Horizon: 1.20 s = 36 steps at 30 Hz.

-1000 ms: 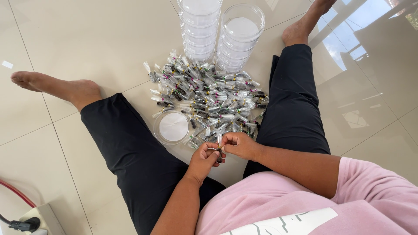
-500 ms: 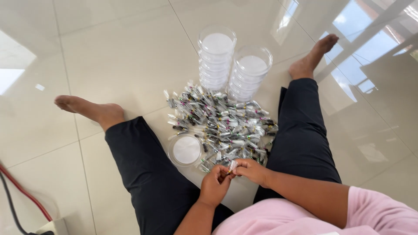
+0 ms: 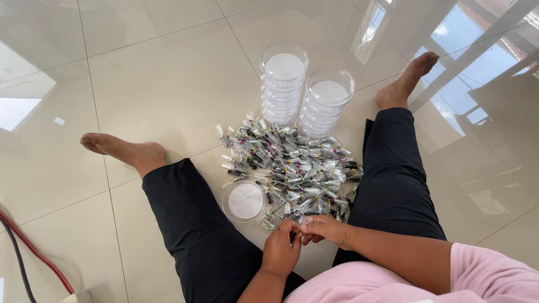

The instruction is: A person sitting on the floor is packaging individually wrapped candies into clear plastic containers by picking them up one by one from a pile.

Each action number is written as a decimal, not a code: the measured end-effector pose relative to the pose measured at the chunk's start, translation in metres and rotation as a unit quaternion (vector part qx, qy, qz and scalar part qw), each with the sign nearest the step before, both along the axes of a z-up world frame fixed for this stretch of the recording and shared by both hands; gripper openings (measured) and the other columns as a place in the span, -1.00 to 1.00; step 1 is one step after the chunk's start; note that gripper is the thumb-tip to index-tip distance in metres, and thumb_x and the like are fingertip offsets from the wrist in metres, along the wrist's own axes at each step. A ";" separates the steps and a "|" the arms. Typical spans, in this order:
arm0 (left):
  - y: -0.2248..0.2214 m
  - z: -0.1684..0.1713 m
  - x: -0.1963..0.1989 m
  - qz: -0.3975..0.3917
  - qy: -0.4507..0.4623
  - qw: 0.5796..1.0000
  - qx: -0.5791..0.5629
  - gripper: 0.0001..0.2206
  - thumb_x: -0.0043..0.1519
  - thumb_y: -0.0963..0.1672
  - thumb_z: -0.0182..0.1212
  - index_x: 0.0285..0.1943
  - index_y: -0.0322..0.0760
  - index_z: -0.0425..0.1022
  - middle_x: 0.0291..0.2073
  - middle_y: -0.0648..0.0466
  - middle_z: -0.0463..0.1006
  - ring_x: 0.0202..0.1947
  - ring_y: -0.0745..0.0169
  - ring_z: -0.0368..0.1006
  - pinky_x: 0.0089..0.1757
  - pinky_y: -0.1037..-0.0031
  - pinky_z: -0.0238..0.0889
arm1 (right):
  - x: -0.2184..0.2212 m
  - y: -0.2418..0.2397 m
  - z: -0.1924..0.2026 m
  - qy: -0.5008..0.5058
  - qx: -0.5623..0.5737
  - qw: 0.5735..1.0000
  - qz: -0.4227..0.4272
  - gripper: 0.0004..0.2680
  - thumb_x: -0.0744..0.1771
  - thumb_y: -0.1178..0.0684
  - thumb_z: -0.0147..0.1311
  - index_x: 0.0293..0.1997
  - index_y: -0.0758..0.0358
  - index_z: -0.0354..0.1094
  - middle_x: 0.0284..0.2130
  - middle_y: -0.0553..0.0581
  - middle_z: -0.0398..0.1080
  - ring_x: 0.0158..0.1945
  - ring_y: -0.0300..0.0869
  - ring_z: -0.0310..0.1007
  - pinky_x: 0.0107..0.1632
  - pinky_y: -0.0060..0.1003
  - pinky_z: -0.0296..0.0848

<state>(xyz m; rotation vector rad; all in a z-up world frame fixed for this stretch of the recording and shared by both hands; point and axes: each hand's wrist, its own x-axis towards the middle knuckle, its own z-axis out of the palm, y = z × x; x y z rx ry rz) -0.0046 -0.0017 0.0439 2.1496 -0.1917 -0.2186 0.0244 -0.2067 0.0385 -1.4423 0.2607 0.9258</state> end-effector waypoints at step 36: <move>0.005 -0.037 0.009 0.057 0.365 0.807 -0.461 -0.71 0.21 -0.25 0.34 0.04 -0.24 0.35 -0.36 -0.10 0.60 -0.43 0.07 0.63 -0.45 0.53 0.52 | -0.004 0.000 -0.016 -0.254 -0.042 0.966 -0.021 -0.94 0.28 0.17 0.30 -0.23 0.22 0.54 -0.46 0.03 0.54 -0.33 -0.31 0.48 -0.16 -0.37 0.49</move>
